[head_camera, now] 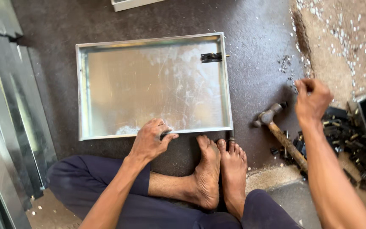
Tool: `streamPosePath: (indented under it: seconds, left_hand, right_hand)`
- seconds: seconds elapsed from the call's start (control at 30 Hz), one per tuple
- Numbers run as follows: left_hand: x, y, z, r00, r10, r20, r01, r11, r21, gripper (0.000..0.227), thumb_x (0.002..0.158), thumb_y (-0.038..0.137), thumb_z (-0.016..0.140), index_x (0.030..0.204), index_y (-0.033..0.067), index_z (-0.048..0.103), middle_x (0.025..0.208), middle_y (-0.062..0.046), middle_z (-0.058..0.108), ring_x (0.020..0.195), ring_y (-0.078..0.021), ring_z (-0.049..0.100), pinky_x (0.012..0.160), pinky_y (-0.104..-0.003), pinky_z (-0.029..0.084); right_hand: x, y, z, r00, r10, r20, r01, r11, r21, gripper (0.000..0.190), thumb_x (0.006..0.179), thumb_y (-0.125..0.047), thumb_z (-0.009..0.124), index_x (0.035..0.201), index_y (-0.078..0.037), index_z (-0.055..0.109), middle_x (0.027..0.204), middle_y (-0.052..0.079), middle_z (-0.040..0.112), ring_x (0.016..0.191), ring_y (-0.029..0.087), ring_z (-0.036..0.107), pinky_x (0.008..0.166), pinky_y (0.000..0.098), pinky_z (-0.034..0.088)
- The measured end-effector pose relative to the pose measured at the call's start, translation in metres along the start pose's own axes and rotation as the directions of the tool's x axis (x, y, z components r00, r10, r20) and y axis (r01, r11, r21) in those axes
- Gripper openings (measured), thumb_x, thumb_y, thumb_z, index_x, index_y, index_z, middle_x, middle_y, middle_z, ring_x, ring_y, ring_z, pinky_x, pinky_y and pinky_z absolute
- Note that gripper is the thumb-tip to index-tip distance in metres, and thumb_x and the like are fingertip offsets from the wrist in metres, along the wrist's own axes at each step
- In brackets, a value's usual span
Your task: The person is assembling metal frames by attaching small black metal brackets to the corners. They use a hammer to drive nails into the brackets, securing them to the frame. The person works on multiple frames, stacking completed ones aside.
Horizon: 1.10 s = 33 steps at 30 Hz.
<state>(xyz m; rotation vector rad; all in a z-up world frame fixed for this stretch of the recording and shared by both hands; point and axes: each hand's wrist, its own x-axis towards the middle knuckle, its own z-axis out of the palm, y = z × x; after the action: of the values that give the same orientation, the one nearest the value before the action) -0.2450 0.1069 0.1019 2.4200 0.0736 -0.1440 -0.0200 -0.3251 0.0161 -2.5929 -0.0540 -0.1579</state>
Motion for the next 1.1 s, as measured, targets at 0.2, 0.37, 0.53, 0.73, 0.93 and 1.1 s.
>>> streamPosePath:
  seconds: [0.2,0.37,0.53,0.73,0.93,1.1]
  left_hand:
    - [0.034,0.051,-0.093,0.967,0.179,-0.184,-0.180,0.984,0.011,0.022,0.084,0.023,0.084,0.085,0.0034,0.074,0.079,-0.008,0.065,0.074,-0.0196,0.060,0.067,-0.034,0.050]
    - [0.104,0.066,-0.157,0.899,0.306,-0.314,-0.284,0.952,0.114,0.024,0.099,0.020,0.086,0.082,0.0041,0.077,0.069,-0.006,0.066,0.054,-0.0176,0.055,0.053,-0.037,0.043]
    - [0.099,0.064,-0.144,0.859,0.344,-0.380,-0.349,0.935,0.059,0.028,0.096,0.019,0.087,0.080,0.0008,0.073,0.074,-0.011,0.067,0.060,-0.0217,0.058,0.057,-0.038,0.043]
    - [0.007,0.039,-0.009,0.981,0.050,-0.187,-0.068,0.993,-0.096,0.031,0.085,0.028,0.081,0.074,0.0020,0.070,0.074,-0.012,0.061,0.071,-0.0274,0.059,0.066,-0.040,0.047]
    - [-0.008,-0.008,0.056,0.978,0.097,-0.185,-0.103,0.995,-0.020,0.027,0.093,0.026,0.075,0.082,0.0024,0.071,0.082,-0.011,0.062,0.080,-0.0303,0.061,0.073,-0.043,0.051]
    - [0.013,-0.013,0.037,0.989,0.093,-0.115,-0.108,0.985,-0.134,0.023,0.089,0.027,0.076,0.093,0.0048,0.076,0.087,-0.011,0.068,0.083,-0.0299,0.065,0.075,-0.042,0.052]
  right_hand:
    - [-0.021,-0.087,0.068,0.761,-0.645,0.071,0.577,0.722,0.382,0.019,0.084,-0.010,0.072,0.100,-0.001,0.068,0.098,0.019,0.071,0.100,0.035,0.067,0.092,0.0487,0.053]
    - [0.032,-0.195,0.135,0.708,-0.667,0.233,0.641,0.745,0.185,0.013,0.100,-0.002,0.071,0.112,0.000,0.066,0.107,0.022,0.067,0.098,0.042,0.064,0.085,0.0503,0.053]
    - [0.004,-0.210,0.082,0.734,-0.606,0.307,0.560,0.796,0.231,0.037,0.083,-0.011,0.077,0.115,0.004,0.066,0.108,0.028,0.066,0.095,0.046,0.062,0.083,0.0532,0.052]
    - [-0.135,-0.108,-0.019,0.784,-0.542,0.303,0.542,0.835,0.092,0.049,0.077,-0.011,0.076,0.125,-0.002,0.065,0.125,0.021,0.064,0.122,0.039,0.058,0.108,0.0491,0.046]
    - [-0.170,-0.032,-0.079,0.958,-0.214,0.190,0.269,0.899,-0.345,0.055,0.090,-0.029,0.078,0.132,0.004,0.064,0.130,0.027,0.061,0.125,0.040,0.054,0.106,0.0489,0.046]
    - [-0.169,-0.016,-0.089,0.937,-0.047,0.347,0.215,0.860,-0.463,0.044,0.097,-0.039,0.074,0.118,-0.001,0.069,0.111,0.018,0.065,0.099,0.030,0.061,0.081,0.0427,0.052]
